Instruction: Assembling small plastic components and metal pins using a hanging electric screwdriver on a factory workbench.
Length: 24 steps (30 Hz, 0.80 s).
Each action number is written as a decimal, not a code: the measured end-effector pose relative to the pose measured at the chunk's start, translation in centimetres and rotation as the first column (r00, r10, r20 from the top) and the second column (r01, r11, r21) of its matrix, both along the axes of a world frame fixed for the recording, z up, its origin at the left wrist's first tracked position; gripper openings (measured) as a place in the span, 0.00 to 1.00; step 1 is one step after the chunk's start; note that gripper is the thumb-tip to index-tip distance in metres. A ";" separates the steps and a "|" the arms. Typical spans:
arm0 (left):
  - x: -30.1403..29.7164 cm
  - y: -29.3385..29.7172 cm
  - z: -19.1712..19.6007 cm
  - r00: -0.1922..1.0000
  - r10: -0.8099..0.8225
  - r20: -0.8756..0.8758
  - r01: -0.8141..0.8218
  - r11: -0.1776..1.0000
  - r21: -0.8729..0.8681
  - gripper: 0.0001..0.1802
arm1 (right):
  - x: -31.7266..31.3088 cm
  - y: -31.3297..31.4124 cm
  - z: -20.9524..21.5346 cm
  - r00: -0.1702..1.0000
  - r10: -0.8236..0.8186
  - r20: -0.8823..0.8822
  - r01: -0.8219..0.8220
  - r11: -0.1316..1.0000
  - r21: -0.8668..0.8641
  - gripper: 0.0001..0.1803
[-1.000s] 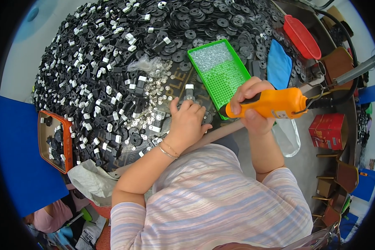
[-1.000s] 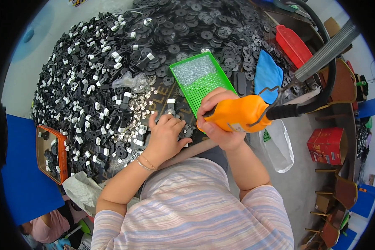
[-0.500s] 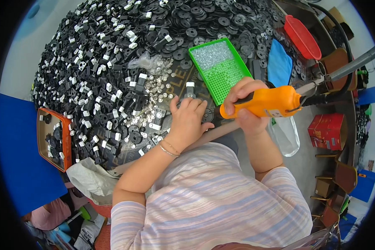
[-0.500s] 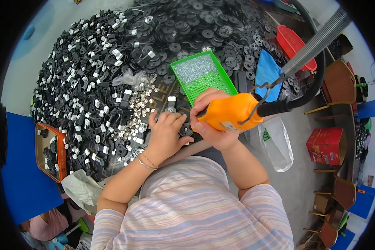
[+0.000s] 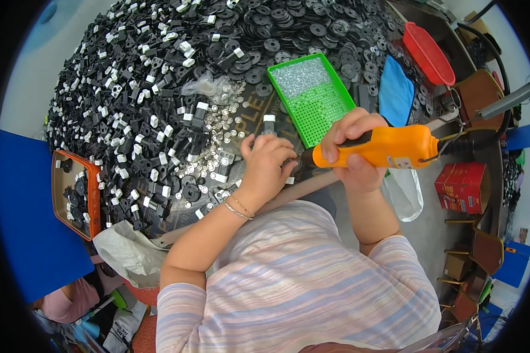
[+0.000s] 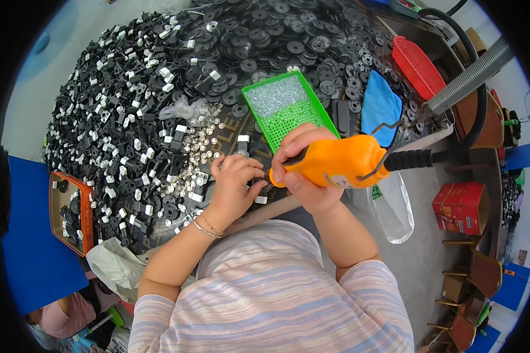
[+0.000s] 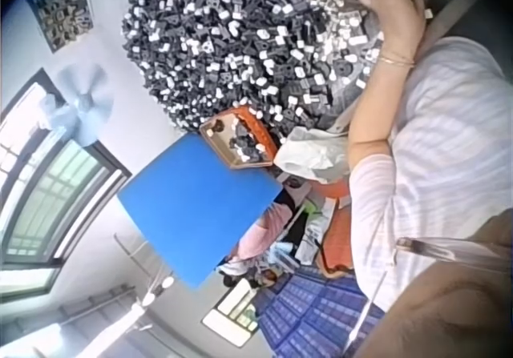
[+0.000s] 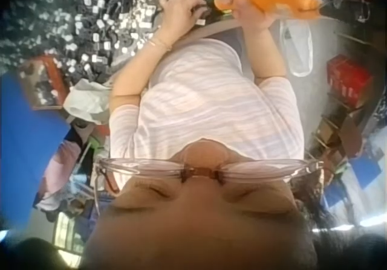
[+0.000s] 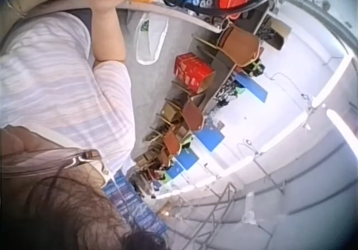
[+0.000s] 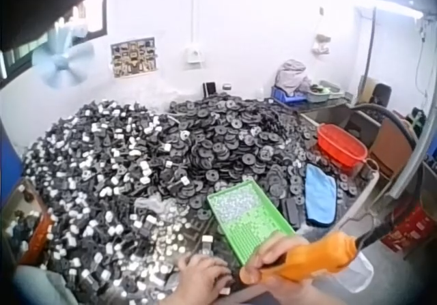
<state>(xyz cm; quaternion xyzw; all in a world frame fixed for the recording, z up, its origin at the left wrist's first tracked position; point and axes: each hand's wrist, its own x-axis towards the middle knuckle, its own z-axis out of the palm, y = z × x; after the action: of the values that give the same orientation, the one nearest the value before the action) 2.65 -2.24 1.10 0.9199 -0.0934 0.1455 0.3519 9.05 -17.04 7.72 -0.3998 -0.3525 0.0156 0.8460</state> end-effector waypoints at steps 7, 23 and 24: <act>0.0 0.1 -0.2 1.000 0.017 -0.005 -0.017 1.000 0.015 0.08 | 0.0 -0.1 0.0 0.999 -0.011 0.032 0.012 1.000 -0.024 0.14; 0.3 -0.3 -0.8 1.000 0.010 0.023 -0.009 0.998 -0.065 0.06 | -0.4 -0.3 0.2 0.997 -0.030 0.069 0.037 0.994 -0.101 0.17; 0.4 -0.3 -0.9 1.000 0.011 0.023 -0.010 0.998 -0.065 0.06 | -0.4 -0.4 0.2 0.997 -0.029 0.069 0.036 0.994 -0.101 0.17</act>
<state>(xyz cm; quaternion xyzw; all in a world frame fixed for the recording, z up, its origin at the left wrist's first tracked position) 3.02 -2.55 0.21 0.9066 -0.0879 0.1610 0.3800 8.63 -17.42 7.93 -0.4484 -0.3728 0.0064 0.8123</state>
